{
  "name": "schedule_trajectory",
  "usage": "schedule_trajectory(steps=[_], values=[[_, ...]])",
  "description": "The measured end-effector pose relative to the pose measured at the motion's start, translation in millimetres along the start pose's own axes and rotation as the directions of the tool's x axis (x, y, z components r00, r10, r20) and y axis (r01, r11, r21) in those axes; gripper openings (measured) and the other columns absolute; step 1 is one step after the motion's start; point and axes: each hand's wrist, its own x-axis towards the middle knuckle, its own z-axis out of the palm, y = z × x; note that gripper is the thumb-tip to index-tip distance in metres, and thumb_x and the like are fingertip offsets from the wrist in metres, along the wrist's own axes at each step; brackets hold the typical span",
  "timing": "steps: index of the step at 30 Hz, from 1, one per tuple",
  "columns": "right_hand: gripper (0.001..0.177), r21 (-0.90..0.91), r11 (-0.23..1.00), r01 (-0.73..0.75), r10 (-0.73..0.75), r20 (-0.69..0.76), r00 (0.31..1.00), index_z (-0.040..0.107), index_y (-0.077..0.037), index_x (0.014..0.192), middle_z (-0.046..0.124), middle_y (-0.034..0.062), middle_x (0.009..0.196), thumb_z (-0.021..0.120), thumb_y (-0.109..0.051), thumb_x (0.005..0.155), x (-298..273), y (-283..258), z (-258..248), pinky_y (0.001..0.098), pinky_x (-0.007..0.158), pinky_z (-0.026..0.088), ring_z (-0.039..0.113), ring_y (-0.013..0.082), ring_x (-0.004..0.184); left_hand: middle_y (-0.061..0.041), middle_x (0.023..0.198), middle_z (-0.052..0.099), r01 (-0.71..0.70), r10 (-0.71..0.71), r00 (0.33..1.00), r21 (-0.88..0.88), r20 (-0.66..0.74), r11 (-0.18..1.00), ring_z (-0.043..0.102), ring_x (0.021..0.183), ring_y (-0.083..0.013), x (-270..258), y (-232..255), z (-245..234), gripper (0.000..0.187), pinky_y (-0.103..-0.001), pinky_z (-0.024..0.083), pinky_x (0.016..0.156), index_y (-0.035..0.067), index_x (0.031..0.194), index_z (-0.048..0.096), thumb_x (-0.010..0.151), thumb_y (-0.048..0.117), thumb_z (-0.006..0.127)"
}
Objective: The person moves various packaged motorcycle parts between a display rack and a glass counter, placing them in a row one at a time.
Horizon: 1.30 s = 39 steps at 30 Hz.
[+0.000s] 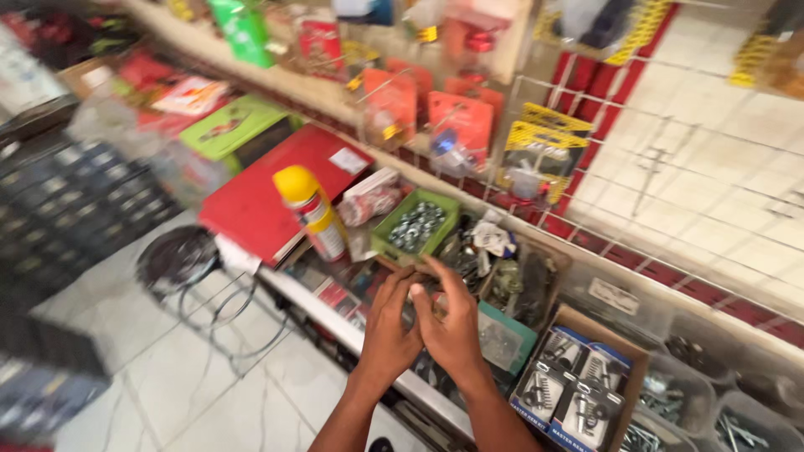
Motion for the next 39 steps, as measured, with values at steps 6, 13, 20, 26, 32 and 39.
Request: schedule_trajectory(steps=[6, 13, 20, 26, 32, 39], values=[[0.065, 0.023, 0.996, -0.083, 0.087, -0.242, 0.966, 0.042, -0.005, 0.153, 0.066, 0.0163, 0.134, 0.067, -0.024, 0.096, 15, 4, -14, 0.0365, 0.095, 0.056, 0.068, 0.0256, 0.114, -0.020, 0.141, 0.058, -0.060, 0.080, 0.985, -0.134, 0.151, 0.989, 0.055, 0.132, -0.0407, 47, 8, 2, 0.049, -0.044, 0.044, 0.109, 0.002, 0.134, 0.059, 0.085, 0.001, 0.066], [0.069, -0.234, 0.972, -0.021, -0.086, -0.439, 0.894, 0.031, 0.001, 0.158, 0.059, 0.0225, 0.143, 0.065, -0.017, 0.100, 30, -12, -36, 0.0390, 0.105, 0.050, 0.060, 0.0293, 0.130, -0.029, 0.150, 0.048, -0.270, 0.308, 0.941, -0.236, 0.142, 0.933, 0.046, 0.141, -0.0457, 108, 17, 29, 0.064, -0.047, 0.037, 0.118, -0.005, 0.148, 0.042, 0.092, 0.012, 0.069], [0.079, -0.337, 0.941, -0.018, -0.158, -0.486, 0.860, 0.022, 0.005, 0.159, 0.043, 0.0291, 0.156, 0.067, -0.014, 0.097, 66, -8, -66, 0.0422, 0.115, 0.042, 0.048, 0.0364, 0.143, -0.035, 0.159, 0.037, -0.236, 0.298, 0.943, -0.331, 0.149, 0.914, 0.037, 0.151, -0.0473, 133, 0, 84, 0.078, -0.048, 0.031, 0.123, -0.009, 0.157, 0.026, 0.100, 0.021, 0.068], [0.078, -0.288, 0.958, 0.010, -0.145, -0.451, 0.881, 0.019, 0.006, 0.161, 0.038, 0.0309, 0.160, 0.065, -0.012, 0.100, 79, 23, -74, 0.0414, 0.121, 0.035, 0.042, 0.0373, 0.149, -0.038, 0.157, 0.034, -0.242, 0.298, 0.946, -0.332, 0.129, 0.912, 0.035, 0.148, -0.0490, 147, -8, 102, 0.087, -0.048, 0.031, 0.121, -0.011, 0.156, 0.020, 0.095, 0.022, 0.072], [0.066, -0.179, 0.984, -0.018, -0.066, -0.454, 0.889, 0.033, 0.002, 0.157, 0.051, 0.0258, 0.153, 0.063, -0.011, 0.100, 80, 18, -78, 0.0392, 0.117, 0.039, 0.050, 0.0319, 0.143, -0.038, 0.157, 0.036, -0.294, 0.343, 0.935, -0.348, 0.088, 0.890, 0.034, 0.149, -0.0502, 150, -2, 106, 0.083, -0.050, 0.030, 0.123, -0.011, 0.156, 0.024, 0.094, 0.018, 0.071], [0.061, -0.038, 0.999, 0.002, -0.021, -0.496, 0.868, 0.038, 0.002, 0.154, 0.054, 0.0229, 0.146, 0.062, -0.007, 0.099, 68, -5, -72, 0.0331, 0.095, 0.058, 0.056, 0.0260, 0.135, -0.035, 0.153, 0.041, -0.279, 0.312, 0.949, -0.338, 0.046, 0.899, 0.041, 0.144, -0.0493, 136, 21, 85, 0.079, -0.050, 0.034, 0.120, -0.010, 0.154, 0.029, 0.097, 0.023, 0.073]])
